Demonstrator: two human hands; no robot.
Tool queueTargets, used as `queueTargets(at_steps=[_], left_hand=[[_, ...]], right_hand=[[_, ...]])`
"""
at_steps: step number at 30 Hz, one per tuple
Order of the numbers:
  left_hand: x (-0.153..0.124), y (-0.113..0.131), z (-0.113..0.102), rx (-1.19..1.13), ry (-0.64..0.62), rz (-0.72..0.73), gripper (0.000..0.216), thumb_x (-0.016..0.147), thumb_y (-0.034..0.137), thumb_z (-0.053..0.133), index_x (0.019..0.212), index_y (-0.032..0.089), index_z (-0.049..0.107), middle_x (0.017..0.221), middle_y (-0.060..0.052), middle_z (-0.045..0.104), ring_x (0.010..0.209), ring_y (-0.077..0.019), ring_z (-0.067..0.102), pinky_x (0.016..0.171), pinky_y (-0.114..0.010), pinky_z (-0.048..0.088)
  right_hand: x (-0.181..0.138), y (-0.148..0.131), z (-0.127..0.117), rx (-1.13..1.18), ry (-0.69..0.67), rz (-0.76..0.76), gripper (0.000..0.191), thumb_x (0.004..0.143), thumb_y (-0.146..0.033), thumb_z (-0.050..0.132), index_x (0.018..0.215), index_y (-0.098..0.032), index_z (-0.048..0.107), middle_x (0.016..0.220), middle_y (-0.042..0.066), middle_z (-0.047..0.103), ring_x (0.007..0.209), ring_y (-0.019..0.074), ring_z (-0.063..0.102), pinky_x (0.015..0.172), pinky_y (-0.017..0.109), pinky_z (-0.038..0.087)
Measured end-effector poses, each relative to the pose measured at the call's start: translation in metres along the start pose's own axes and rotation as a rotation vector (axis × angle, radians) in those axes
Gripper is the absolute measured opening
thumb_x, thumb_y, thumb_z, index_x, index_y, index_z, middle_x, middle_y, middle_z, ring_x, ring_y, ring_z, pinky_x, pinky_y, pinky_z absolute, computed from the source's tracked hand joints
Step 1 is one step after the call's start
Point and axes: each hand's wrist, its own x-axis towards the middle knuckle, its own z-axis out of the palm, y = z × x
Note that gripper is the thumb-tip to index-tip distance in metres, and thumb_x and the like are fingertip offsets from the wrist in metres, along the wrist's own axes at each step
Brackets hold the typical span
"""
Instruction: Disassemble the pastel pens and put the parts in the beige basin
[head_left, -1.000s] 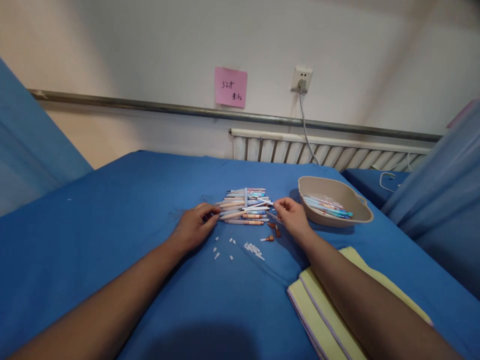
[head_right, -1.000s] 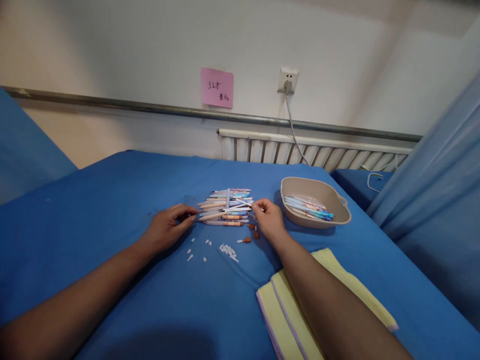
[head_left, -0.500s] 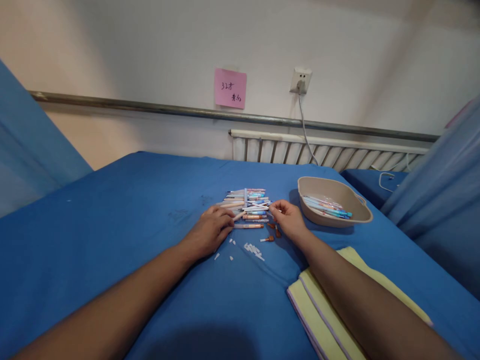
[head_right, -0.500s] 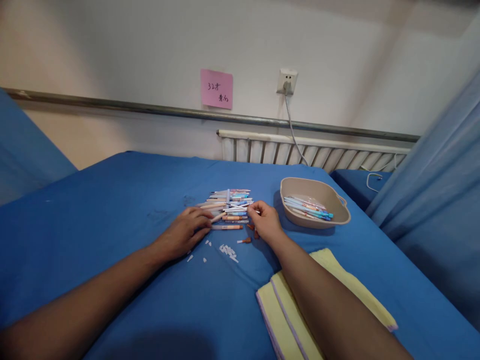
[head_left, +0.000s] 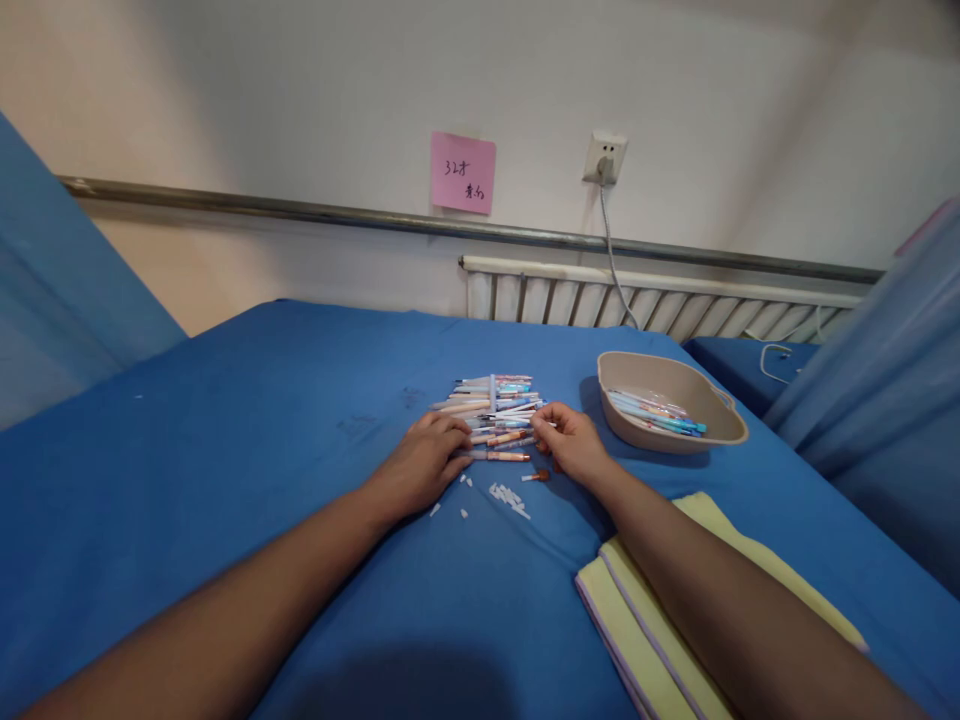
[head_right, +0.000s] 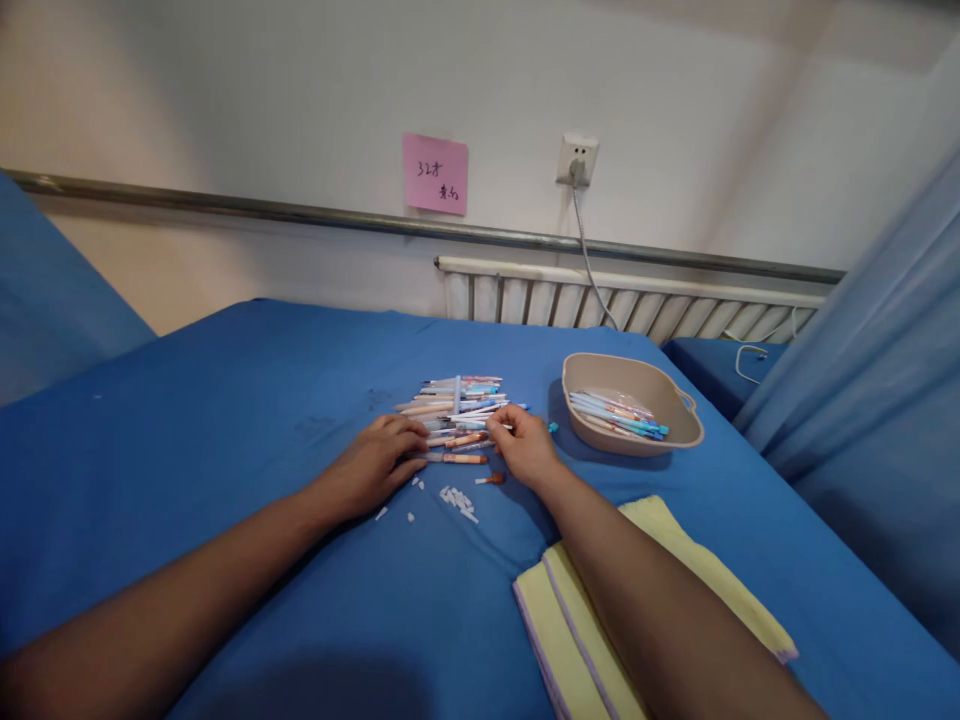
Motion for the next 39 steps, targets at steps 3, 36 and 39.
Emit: queueTargets(at_steps=[3, 36, 39], left_hand=[[-0.001, 0.002, -0.001, -0.031, 0.019, -0.007, 0.014, 0.086, 0.028, 0.049, 0.087, 0.020, 0.060, 0.102, -0.006, 0.060, 0.100, -0.0219, 0.049, 0.092, -0.038, 0.038], [-0.009, -0.002, -0.010, -0.113, 0.229, -0.110, 0.019, 0.086, 0.033, 0.048, 0.096, 0.021, 0.059, 0.096, -0.004, 0.064, 0.095, -0.0207, 0.055, 0.087, -0.035, 0.041], [-0.011, 0.001, -0.012, -0.122, 0.245, -0.093, 0.017, 0.086, 0.030, 0.049, 0.095, 0.020, 0.060, 0.096, -0.004, 0.064, 0.095, -0.0204, 0.055, 0.087, -0.036, 0.041]], right_hand=[[-0.001, -0.002, 0.000, 0.014, -0.028, -0.020, 0.025, 0.077, -0.045, 0.052, 0.076, -0.020, 0.054, 0.053, -0.006, 0.051, 0.037, 0.0068, 0.040, 0.037, 0.018, 0.033], [-0.009, -0.008, -0.003, -0.148, -0.094, -0.194, 0.018, 0.079, -0.035, 0.053, 0.074, -0.018, 0.058, 0.061, -0.003, 0.053, 0.052, 0.0099, 0.045, 0.049, 0.020, 0.035], [-0.011, -0.008, -0.003, -0.165, -0.105, -0.195, 0.016, 0.079, -0.033, 0.052, 0.074, -0.019, 0.058, 0.062, -0.003, 0.054, 0.054, 0.0106, 0.046, 0.051, 0.020, 0.036]])
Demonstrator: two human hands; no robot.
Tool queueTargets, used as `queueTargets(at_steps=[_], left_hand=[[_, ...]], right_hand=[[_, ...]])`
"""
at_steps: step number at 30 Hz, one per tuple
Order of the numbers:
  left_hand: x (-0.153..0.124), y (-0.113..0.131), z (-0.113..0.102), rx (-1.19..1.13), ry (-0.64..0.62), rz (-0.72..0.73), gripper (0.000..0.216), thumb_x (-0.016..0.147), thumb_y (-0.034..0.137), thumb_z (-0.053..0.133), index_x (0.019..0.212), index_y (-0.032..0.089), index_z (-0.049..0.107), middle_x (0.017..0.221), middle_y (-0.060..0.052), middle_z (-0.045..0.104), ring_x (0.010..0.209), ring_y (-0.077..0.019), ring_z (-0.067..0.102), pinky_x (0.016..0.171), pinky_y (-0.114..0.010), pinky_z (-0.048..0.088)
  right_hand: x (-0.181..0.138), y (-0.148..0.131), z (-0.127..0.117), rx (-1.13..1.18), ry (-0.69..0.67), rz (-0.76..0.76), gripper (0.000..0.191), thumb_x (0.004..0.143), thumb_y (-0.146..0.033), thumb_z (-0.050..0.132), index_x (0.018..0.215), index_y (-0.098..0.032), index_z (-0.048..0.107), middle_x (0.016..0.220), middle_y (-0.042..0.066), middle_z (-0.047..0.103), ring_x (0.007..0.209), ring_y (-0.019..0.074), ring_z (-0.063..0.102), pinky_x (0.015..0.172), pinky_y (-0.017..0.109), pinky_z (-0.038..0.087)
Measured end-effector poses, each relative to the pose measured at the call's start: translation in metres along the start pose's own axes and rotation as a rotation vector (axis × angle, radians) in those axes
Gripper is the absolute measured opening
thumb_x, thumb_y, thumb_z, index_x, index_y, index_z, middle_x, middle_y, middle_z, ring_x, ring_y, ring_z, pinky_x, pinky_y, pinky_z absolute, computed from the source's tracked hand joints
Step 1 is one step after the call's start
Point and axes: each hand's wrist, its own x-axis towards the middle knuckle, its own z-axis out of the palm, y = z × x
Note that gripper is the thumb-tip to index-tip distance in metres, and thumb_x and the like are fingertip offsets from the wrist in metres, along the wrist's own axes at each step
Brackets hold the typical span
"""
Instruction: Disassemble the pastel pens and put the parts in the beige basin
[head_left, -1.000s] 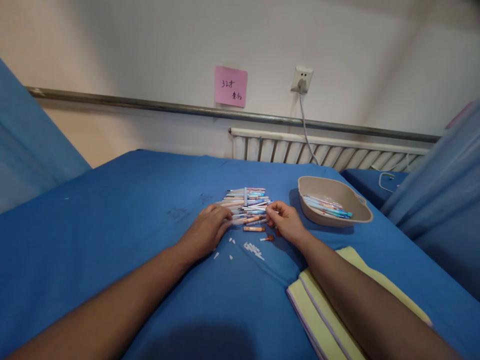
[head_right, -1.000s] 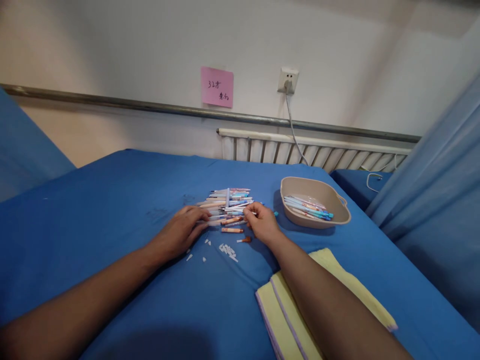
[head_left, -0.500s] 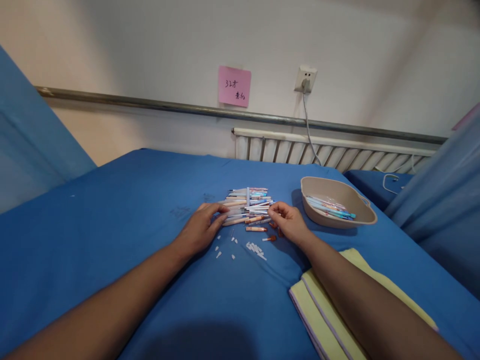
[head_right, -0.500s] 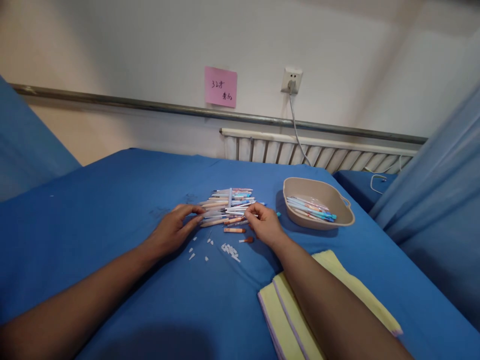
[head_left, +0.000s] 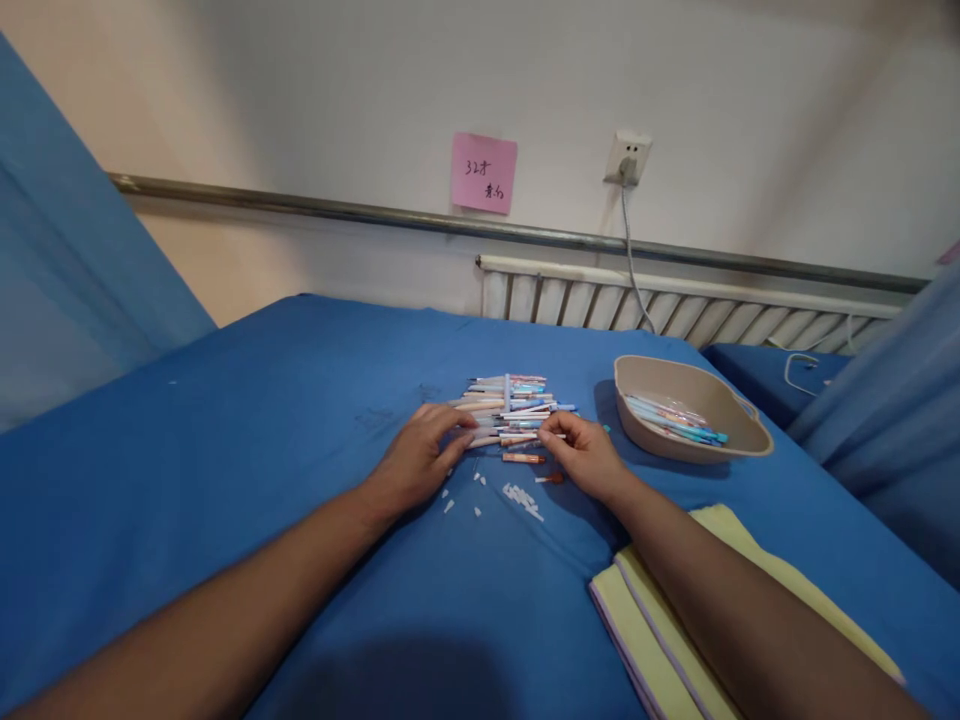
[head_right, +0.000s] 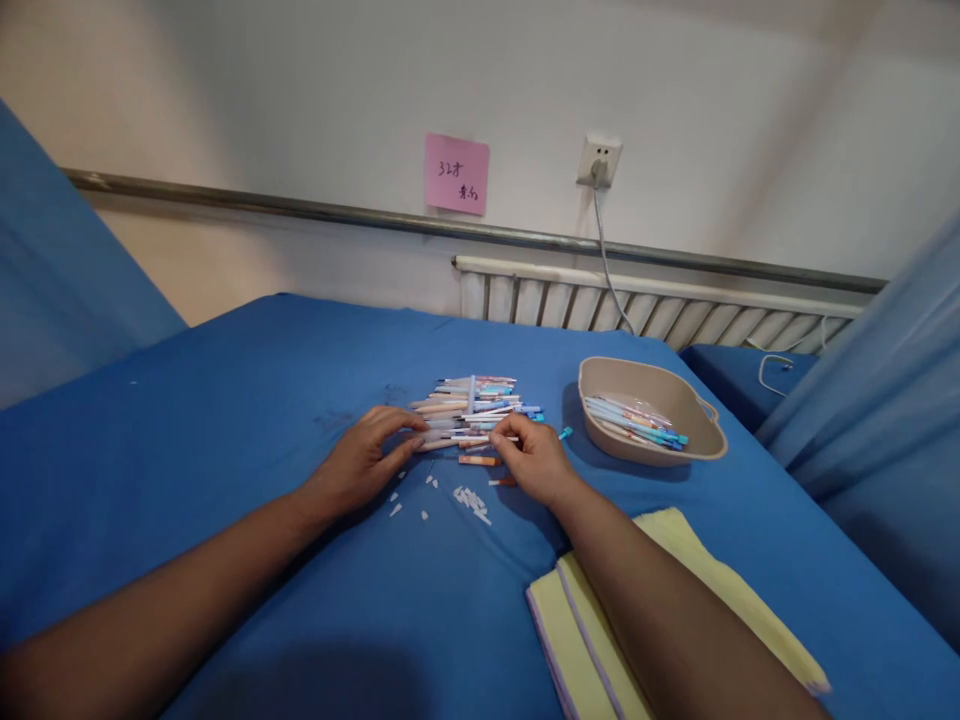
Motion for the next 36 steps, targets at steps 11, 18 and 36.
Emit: queueTargets(at_steps=[11, 18, 36], left_hand=[[-0.004, 0.003, 0.000, -0.103, 0.048, -0.106, 0.016, 0.082, 0.025, 0.052, 0.095, 0.019, 0.059, 0.095, -0.004, 0.063, 0.089, -0.0176, 0.060, 0.083, -0.032, 0.046], [-0.005, 0.006, -0.001, -0.162, 0.081, -0.231, 0.025, 0.078, 0.027, 0.057, 0.101, 0.017, 0.057, 0.097, -0.004, 0.066, 0.089, -0.0187, 0.062, 0.084, -0.034, 0.047], [-0.004, -0.005, 0.009, -0.518, 0.173, -0.306, 0.037, 0.071, 0.028, 0.065, 0.105, 0.015, 0.056, 0.095, -0.007, 0.066, 0.087, -0.0194, 0.063, 0.084, -0.038, 0.049]], right_hand=[[0.000, 0.003, -0.004, 0.091, 0.034, 0.073, 0.020, 0.081, -0.038, 0.052, 0.076, -0.019, 0.056, 0.055, -0.004, 0.050, 0.045, 0.0093, 0.043, 0.042, 0.019, 0.033], [-0.001, 0.003, -0.004, 0.165, 0.005, 0.092, 0.023, 0.079, -0.041, 0.055, 0.076, -0.018, 0.055, 0.055, -0.004, 0.048, 0.046, 0.0093, 0.044, 0.041, 0.019, 0.033], [-0.002, 0.007, -0.004, 0.148, -0.003, 0.090, 0.024, 0.078, -0.041, 0.055, 0.076, -0.018, 0.056, 0.055, -0.005, 0.049, 0.042, 0.0074, 0.040, 0.040, 0.019, 0.032]])
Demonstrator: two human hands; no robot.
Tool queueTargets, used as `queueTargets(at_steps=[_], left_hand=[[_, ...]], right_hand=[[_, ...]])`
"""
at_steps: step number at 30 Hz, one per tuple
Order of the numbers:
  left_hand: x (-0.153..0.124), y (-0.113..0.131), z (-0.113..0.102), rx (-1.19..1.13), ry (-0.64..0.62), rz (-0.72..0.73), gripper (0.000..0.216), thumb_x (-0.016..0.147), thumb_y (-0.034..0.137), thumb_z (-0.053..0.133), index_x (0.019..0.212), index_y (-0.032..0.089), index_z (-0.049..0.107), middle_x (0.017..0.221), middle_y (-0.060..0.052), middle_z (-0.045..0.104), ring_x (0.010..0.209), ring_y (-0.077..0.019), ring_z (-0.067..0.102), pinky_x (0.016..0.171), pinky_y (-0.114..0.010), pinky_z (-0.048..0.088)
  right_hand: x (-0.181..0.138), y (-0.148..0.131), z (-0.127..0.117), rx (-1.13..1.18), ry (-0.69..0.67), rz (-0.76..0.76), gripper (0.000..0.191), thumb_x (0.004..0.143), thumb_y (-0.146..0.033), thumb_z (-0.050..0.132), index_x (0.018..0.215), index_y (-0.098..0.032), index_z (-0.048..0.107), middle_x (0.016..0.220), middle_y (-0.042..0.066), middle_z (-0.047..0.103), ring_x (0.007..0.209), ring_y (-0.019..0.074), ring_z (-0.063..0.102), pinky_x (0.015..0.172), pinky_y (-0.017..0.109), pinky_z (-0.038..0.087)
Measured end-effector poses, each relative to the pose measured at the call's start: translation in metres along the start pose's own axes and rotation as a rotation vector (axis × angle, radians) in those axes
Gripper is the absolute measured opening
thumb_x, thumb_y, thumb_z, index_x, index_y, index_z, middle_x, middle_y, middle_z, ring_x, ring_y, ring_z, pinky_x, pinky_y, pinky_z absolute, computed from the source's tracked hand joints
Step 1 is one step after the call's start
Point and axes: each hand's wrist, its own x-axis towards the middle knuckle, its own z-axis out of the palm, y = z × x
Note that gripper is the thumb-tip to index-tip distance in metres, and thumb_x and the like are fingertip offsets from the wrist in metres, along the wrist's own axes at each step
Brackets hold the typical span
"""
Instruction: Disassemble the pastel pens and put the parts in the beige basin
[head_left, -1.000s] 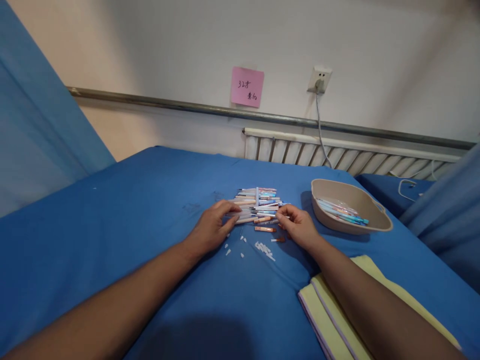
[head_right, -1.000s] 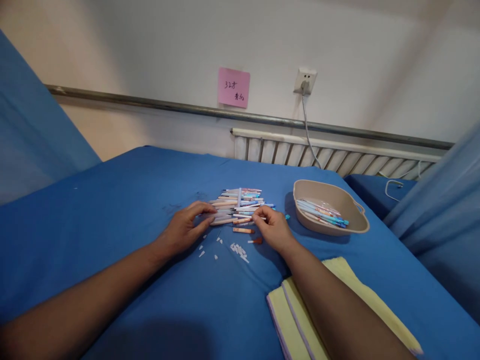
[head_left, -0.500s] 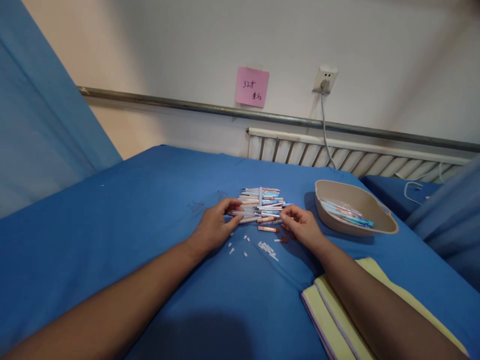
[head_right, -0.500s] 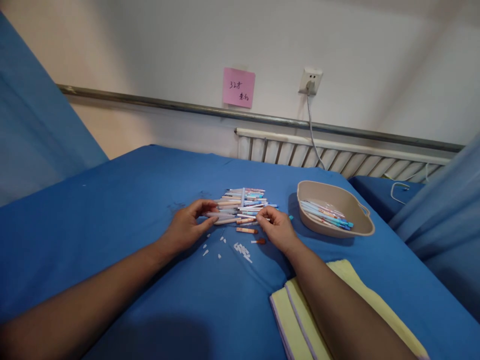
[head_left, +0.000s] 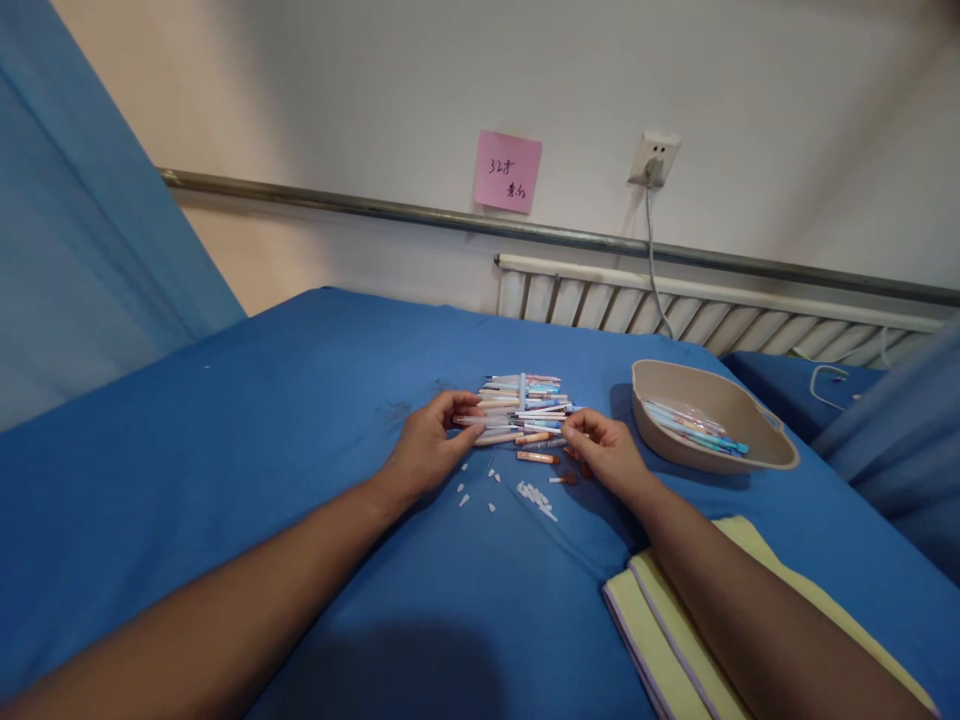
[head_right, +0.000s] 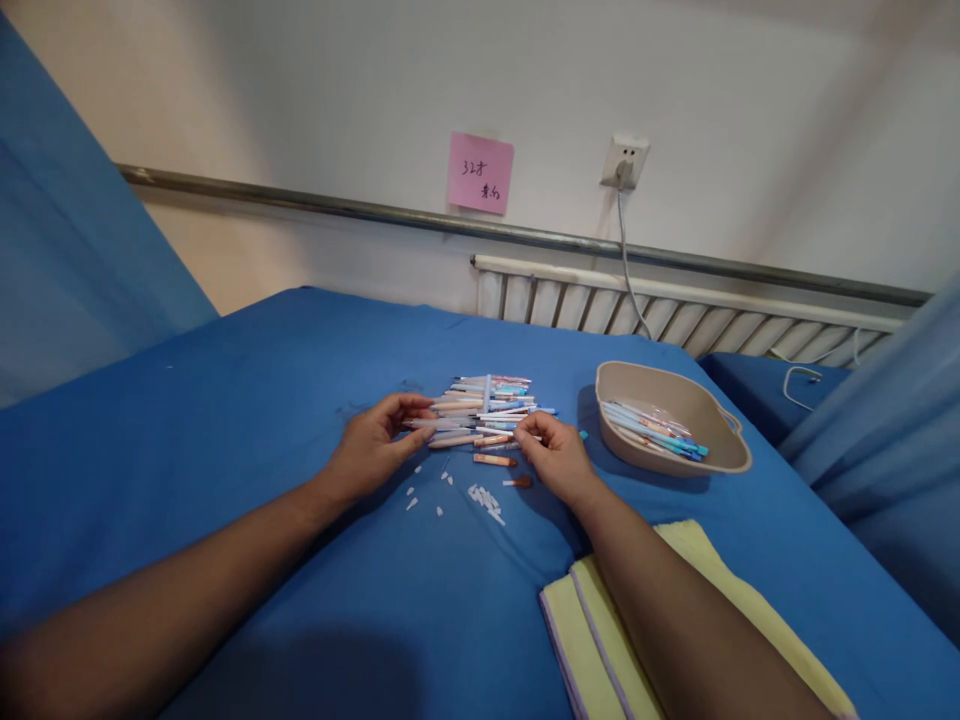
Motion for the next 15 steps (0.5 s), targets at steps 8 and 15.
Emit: queueTargets(at_steps=[8, 15], left_hand=[[-0.001, 0.004, 0.002, -0.023, -0.054, -0.048, 0.036, 0.072, 0.028, 0.065, 0.104, 0.015, 0.056, 0.094, -0.007, 0.064, 0.086, -0.0176, 0.061, 0.083, -0.038, 0.048], [-0.007, 0.013, 0.008, -0.124, -0.142, -0.087, 0.035, 0.071, 0.024, 0.066, 0.103, 0.014, 0.055, 0.088, -0.004, 0.063, 0.081, -0.0152, 0.061, 0.081, -0.035, 0.048]], right_hand=[[-0.001, -0.005, 0.000, 0.010, -0.007, 0.010, 0.024, 0.078, -0.043, 0.056, 0.076, -0.018, 0.055, 0.054, -0.005, 0.048, 0.041, 0.0073, 0.038, 0.040, 0.019, 0.032], [-0.008, -0.016, 0.013, 0.081, -0.154, 0.047, 0.025, 0.082, -0.044, 0.052, 0.080, -0.019, 0.053, 0.056, -0.005, 0.051, 0.044, 0.0083, 0.045, 0.043, 0.020, 0.038]])
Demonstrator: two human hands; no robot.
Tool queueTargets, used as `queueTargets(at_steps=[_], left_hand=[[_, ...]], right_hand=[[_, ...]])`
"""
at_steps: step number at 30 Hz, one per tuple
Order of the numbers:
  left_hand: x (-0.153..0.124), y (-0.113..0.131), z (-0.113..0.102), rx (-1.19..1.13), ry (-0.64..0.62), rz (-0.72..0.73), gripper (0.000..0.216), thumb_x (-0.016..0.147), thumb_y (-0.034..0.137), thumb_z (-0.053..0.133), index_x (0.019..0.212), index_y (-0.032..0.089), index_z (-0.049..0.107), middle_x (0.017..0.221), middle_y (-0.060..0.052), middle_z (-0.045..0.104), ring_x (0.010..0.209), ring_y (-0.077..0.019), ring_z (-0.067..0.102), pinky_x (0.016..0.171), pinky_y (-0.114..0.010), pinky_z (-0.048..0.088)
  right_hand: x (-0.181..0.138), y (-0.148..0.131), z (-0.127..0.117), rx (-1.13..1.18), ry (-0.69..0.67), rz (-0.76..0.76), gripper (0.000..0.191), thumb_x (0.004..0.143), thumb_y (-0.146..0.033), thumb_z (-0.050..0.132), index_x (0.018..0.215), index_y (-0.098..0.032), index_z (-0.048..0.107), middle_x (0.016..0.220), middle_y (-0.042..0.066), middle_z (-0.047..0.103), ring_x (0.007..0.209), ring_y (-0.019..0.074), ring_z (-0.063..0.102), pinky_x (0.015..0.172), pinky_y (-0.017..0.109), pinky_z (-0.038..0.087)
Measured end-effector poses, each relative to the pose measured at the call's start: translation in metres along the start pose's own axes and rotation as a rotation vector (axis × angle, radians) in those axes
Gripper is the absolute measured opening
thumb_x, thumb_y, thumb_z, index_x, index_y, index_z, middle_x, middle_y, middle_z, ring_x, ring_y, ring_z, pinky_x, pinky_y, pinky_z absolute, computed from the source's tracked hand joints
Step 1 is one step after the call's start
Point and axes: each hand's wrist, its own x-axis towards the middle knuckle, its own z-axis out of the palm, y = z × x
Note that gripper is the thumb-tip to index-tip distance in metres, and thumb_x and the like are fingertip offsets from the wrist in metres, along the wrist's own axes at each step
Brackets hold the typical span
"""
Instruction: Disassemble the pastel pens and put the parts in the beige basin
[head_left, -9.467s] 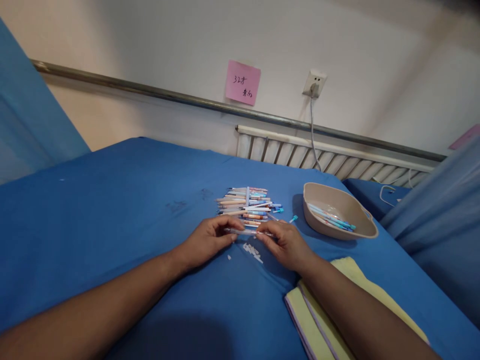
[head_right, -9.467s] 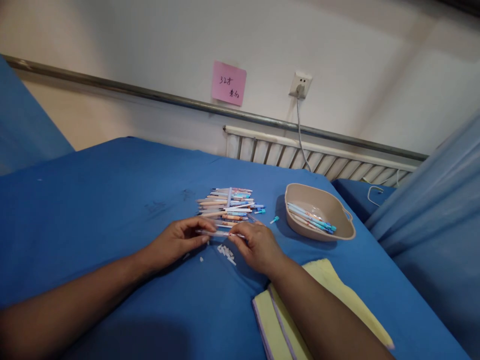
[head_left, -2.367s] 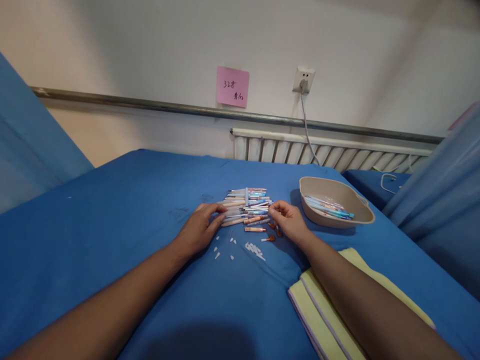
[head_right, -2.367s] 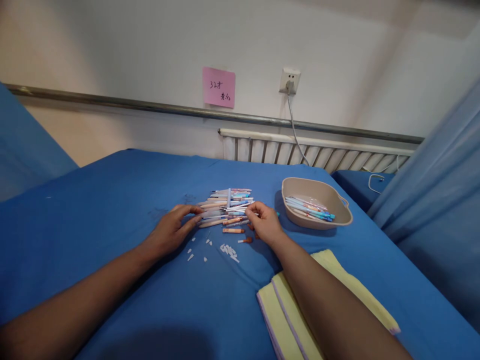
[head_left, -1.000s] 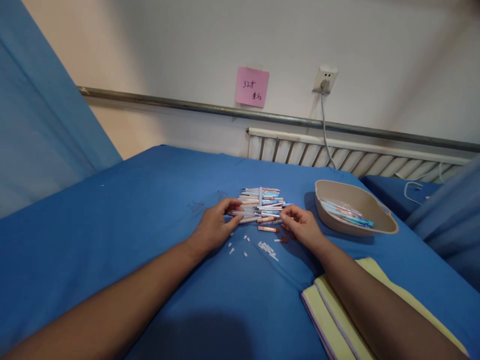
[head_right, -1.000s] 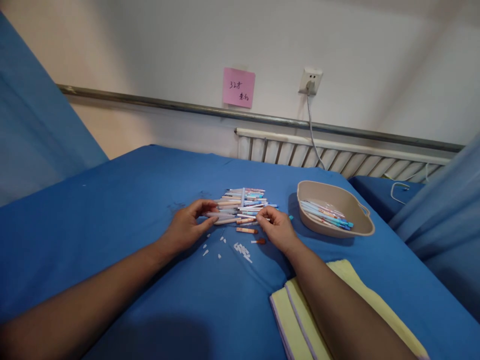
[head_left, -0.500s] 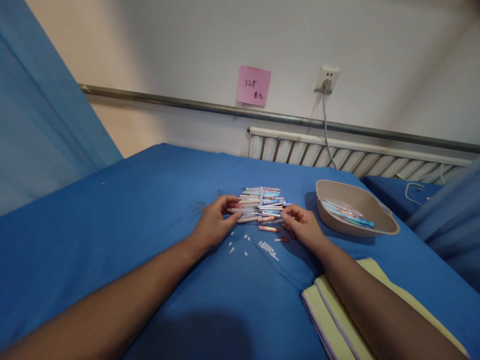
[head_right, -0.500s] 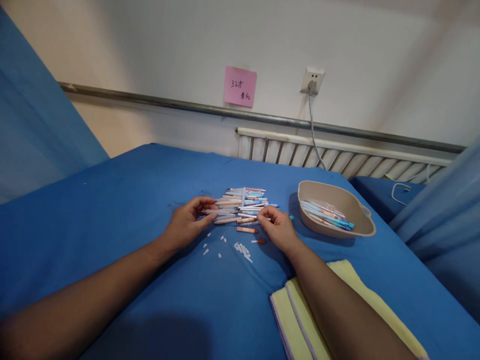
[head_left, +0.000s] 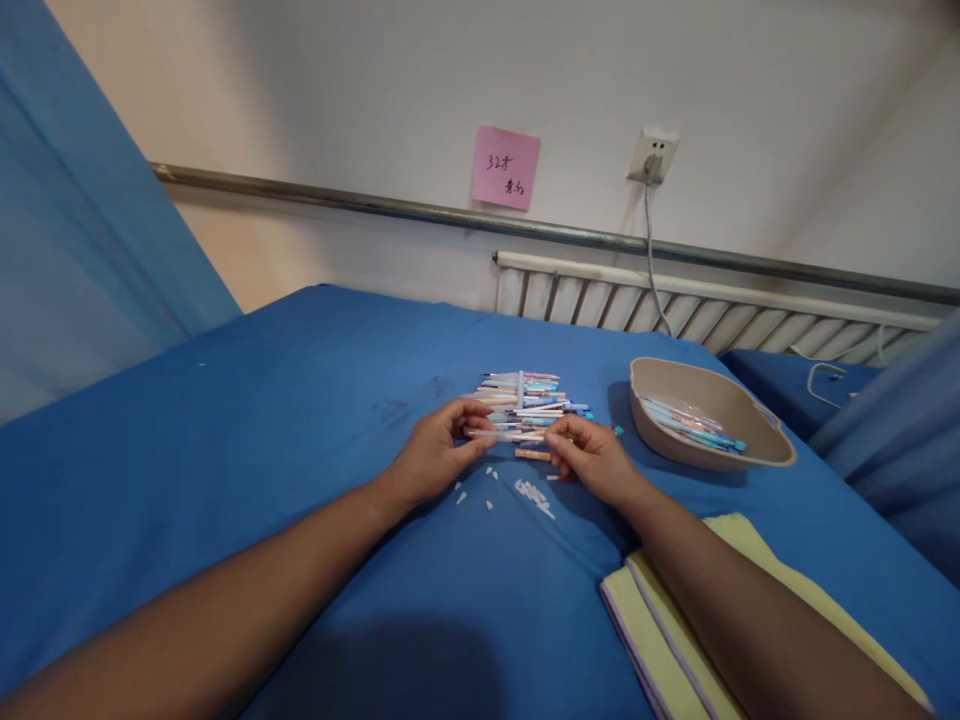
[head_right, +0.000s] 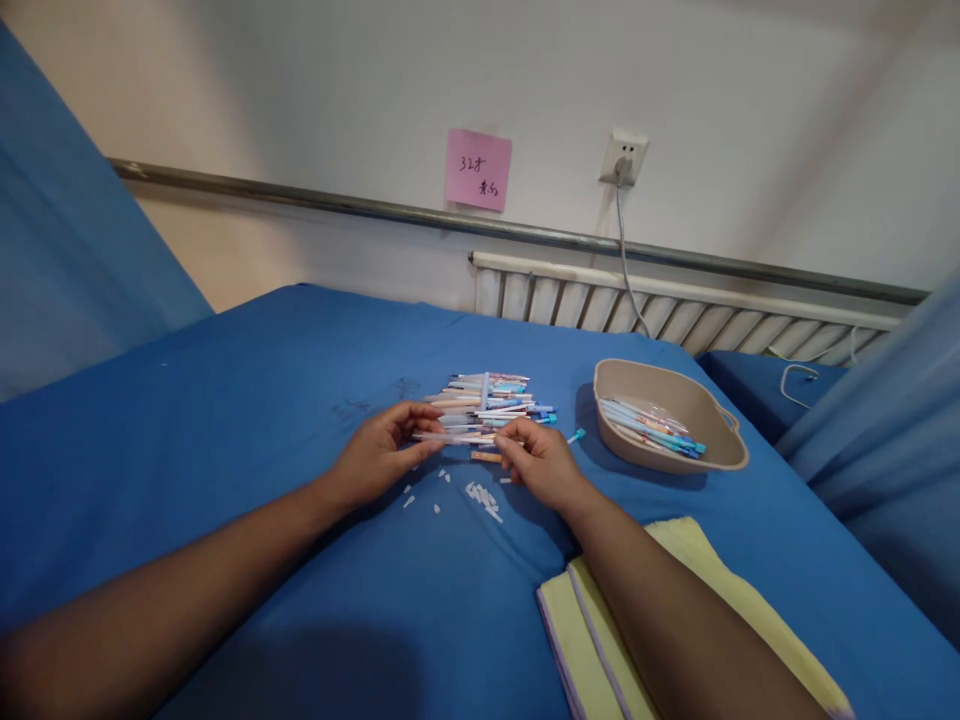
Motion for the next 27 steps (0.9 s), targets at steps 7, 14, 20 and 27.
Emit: queueTargets(at_steps=[7, 14, 20, 27], left_hand=[[-0.007, 0.004, 0.006, -0.023, -0.063, 0.000, 0.036, 0.073, 0.026, 0.065, 0.105, 0.014, 0.053, 0.085, -0.003, 0.064, 0.079, -0.0157, 0.061, 0.077, -0.034, 0.049], [-0.009, 0.008, 0.006, -0.027, -0.090, 0.007, 0.037, 0.074, 0.026, 0.065, 0.107, 0.016, 0.052, 0.084, -0.003, 0.064, 0.079, -0.0157, 0.062, 0.077, -0.033, 0.049], [-0.009, 0.007, 0.004, -0.002, -0.082, 0.025, 0.035, 0.075, 0.026, 0.064, 0.107, 0.016, 0.053, 0.086, -0.004, 0.064, 0.079, -0.0162, 0.062, 0.078, -0.034, 0.049], [-0.009, 0.005, 0.004, 0.050, -0.079, 0.056, 0.034, 0.075, 0.027, 0.064, 0.106, 0.016, 0.055, 0.089, -0.005, 0.065, 0.083, -0.0171, 0.062, 0.080, -0.035, 0.049]], right_hand=[[-0.007, -0.012, 0.015, 0.083, -0.138, -0.050, 0.025, 0.089, -0.040, 0.043, 0.101, -0.019, 0.047, 0.056, -0.007, 0.052, 0.044, 0.0082, 0.044, 0.045, 0.019, 0.036], [-0.010, -0.019, 0.017, 0.111, -0.177, -0.016, 0.027, 0.089, -0.042, 0.041, 0.103, -0.019, 0.045, 0.054, -0.007, 0.051, 0.042, 0.0078, 0.043, 0.043, 0.019, 0.034], [-0.010, -0.020, 0.017, 0.129, -0.177, 0.000, 0.027, 0.088, -0.042, 0.042, 0.102, -0.019, 0.046, 0.054, -0.007, 0.051, 0.041, 0.0074, 0.042, 0.043, 0.018, 0.035], [-0.009, -0.017, 0.017, 0.113, -0.169, 0.002, 0.029, 0.088, -0.043, 0.043, 0.101, -0.018, 0.047, 0.053, -0.007, 0.052, 0.041, 0.0072, 0.042, 0.042, 0.018, 0.035]])
